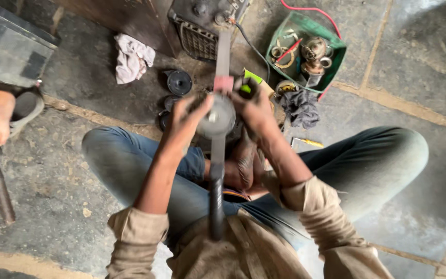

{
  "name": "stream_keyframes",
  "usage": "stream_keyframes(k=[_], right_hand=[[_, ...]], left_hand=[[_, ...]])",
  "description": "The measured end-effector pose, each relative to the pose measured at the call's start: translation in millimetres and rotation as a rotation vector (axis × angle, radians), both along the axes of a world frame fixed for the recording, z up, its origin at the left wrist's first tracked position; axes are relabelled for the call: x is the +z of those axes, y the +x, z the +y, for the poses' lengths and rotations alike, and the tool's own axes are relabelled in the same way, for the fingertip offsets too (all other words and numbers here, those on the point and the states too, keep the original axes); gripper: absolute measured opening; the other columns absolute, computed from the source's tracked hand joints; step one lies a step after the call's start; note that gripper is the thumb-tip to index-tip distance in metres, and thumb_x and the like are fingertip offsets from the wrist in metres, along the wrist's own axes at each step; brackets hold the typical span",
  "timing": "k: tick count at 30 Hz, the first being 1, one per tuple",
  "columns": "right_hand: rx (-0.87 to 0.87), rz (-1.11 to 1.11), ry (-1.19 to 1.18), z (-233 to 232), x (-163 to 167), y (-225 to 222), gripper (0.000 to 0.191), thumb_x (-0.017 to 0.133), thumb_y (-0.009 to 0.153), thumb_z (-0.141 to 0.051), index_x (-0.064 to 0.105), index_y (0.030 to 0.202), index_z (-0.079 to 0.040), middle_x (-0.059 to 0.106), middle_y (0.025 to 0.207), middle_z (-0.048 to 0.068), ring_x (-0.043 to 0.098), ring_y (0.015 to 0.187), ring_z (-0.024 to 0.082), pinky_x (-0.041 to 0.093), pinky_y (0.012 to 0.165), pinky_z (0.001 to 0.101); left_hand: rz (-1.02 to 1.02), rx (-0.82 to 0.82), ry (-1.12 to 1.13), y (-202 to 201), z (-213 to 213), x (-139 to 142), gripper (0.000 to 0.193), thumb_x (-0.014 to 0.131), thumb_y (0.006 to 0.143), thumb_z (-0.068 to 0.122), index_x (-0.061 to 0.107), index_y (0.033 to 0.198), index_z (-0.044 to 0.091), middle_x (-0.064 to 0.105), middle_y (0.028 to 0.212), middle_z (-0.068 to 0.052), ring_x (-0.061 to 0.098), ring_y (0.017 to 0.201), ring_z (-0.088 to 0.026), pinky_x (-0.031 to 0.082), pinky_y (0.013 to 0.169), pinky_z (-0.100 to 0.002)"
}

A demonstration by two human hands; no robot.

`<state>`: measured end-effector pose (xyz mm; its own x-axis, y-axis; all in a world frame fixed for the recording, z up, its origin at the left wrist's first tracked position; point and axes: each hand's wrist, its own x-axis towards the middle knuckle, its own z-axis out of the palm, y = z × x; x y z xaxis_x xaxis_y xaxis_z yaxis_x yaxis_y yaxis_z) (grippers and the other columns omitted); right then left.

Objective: The person sits on the floor and uses pliers to remove a small metal piece from a white circular component. They then wipe the component with a cloth, use a sanding block to smooth its surface, and finally use a screwdriver to adjust a black circular part.

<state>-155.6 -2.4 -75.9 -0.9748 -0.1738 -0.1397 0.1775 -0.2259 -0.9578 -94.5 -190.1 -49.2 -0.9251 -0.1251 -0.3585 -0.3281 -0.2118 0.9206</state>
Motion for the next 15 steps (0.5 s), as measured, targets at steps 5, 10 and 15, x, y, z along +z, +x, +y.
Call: stream_keyframes(k=[5,10,15], right_hand=[[0.101,-0.283,0.151,14.2,4.5,50.8,0.020,0.074,0.089,-0.004,0.065,0.107,-0.003,0.074,0.106,0.004,0.070,0.096,0.011,0.058,0.083,0.0248],[0.149,-0.402,0.019,13.1,5.2,64.7,0.025,0.076,0.087,-0.005,0.061,0.107,-0.005,0.071,0.099,0.004,0.071,0.093,0.014,0.059,0.080,0.0298],[0.158,-0.341,-0.033,13.7,10.9,85.4,0.025,0.077,0.098,-0.008,0.059,0.111,0.004,0.068,0.102,0.006,0.067,0.097,0.016,0.056,0.084,0.0317]], left_hand=[[0.042,-0.047,-0.025,61.7,25.3,-7.6,0.041,0.075,0.091,0.034,0.072,0.112,0.000,0.072,0.103,-0.004,0.067,0.096,-0.012,0.054,0.084,-0.027],[0.069,-0.021,-0.096,84.4,31.6,-4.6,0.026,0.067,0.102,0.022,0.073,0.101,-0.003,0.070,0.084,-0.001,0.062,0.078,-0.006,0.051,0.068,-0.024],[0.162,0.060,-0.083,91.6,30.1,8.2,0.027,0.066,0.102,0.022,0.072,0.106,-0.003,0.072,0.090,-0.002,0.063,0.081,-0.006,0.053,0.072,-0.024]])
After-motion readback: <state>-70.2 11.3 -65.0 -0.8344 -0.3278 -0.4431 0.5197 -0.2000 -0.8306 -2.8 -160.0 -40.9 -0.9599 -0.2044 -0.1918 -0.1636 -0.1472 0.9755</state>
